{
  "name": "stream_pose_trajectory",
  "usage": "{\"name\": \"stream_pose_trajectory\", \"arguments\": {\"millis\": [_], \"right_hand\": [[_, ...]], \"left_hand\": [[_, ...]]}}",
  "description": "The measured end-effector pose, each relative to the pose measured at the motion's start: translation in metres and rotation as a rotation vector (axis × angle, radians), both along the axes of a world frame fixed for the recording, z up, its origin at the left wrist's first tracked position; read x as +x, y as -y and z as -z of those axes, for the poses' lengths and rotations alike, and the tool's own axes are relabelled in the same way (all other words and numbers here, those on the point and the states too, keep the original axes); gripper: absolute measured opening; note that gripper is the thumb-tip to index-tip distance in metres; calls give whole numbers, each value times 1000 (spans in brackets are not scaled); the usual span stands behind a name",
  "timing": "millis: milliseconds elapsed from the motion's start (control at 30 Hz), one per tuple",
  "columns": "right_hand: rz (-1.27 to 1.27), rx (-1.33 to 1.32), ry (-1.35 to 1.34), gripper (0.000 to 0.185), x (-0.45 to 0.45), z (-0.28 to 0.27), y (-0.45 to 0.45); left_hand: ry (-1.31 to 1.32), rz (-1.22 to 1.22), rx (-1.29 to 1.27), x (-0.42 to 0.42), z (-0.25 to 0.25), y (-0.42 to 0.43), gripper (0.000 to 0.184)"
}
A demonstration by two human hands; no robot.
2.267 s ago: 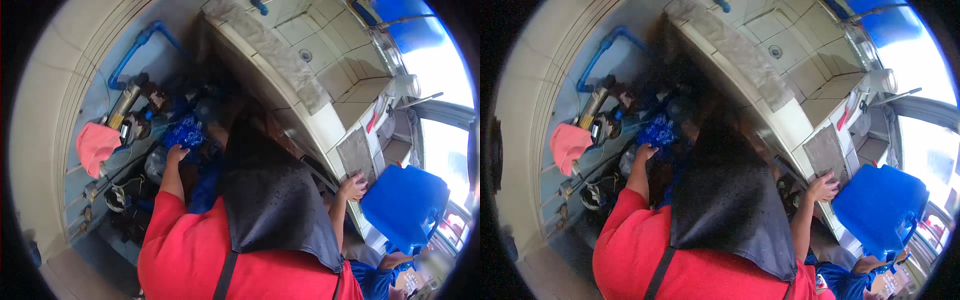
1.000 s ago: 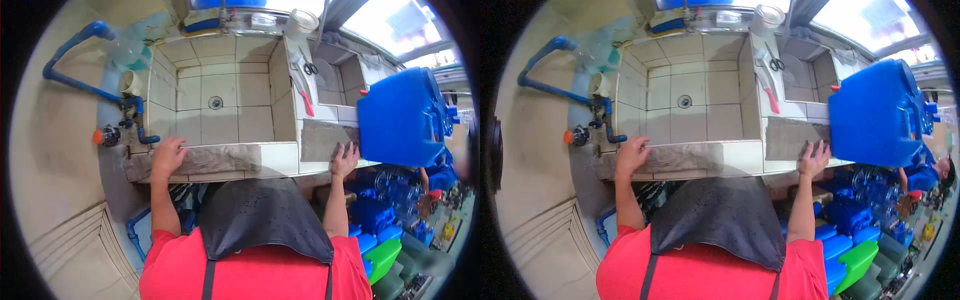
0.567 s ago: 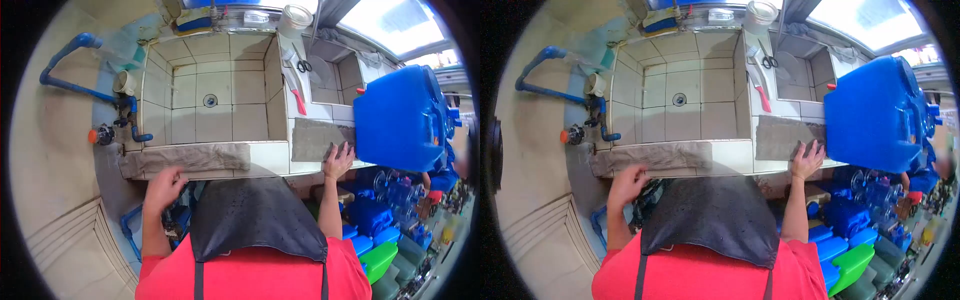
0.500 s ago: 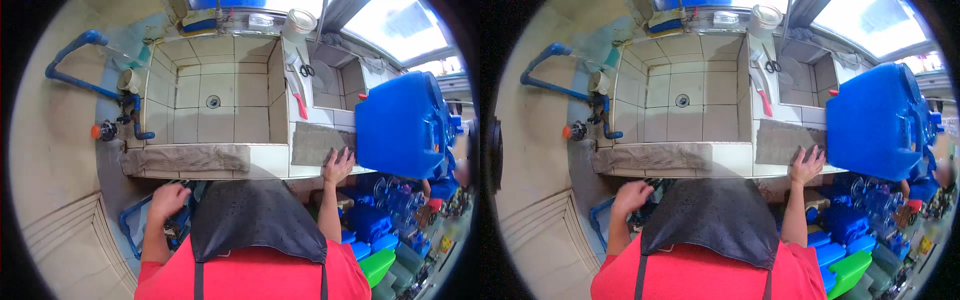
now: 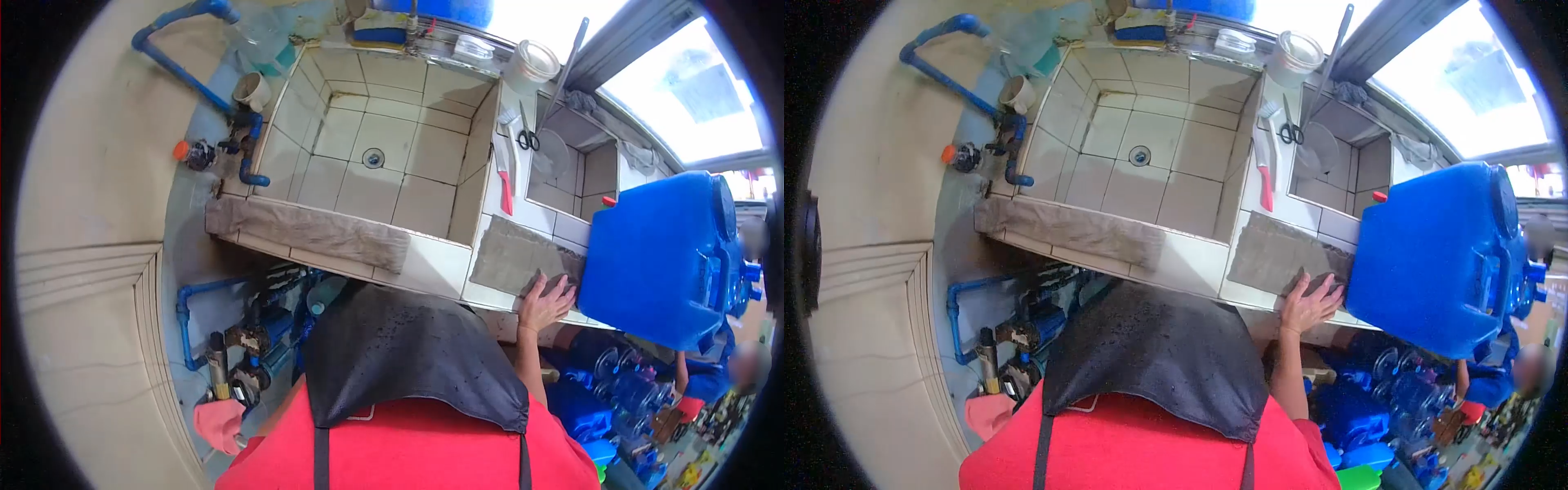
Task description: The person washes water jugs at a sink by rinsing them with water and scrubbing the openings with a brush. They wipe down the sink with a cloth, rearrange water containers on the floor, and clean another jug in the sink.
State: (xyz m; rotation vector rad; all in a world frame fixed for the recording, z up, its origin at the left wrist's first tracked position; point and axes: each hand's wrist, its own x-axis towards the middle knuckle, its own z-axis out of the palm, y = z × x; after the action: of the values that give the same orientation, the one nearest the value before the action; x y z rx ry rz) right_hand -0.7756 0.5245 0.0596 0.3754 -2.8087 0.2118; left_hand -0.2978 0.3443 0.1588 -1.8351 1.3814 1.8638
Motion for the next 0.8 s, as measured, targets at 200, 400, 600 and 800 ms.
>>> {"name": "stream_pose_trajectory", "arguments": {"millis": [200,400,600,800], "right_hand": [[-19,-63,91,63,-7,-5,-6],[-228,-416,205,55,-20,-59,16],[-576,-904,437,52,12,-172,63],[-1413,-941,779,62,46,-279,66]], "left_hand": [[-170,-153,-144,-9,-36,-10,74],[505,362,-971,-38,-151,121,40],[-298,133,-1840,-60,-323,127,32],[-903,517,-2336,-62,-394,161,36]]}}
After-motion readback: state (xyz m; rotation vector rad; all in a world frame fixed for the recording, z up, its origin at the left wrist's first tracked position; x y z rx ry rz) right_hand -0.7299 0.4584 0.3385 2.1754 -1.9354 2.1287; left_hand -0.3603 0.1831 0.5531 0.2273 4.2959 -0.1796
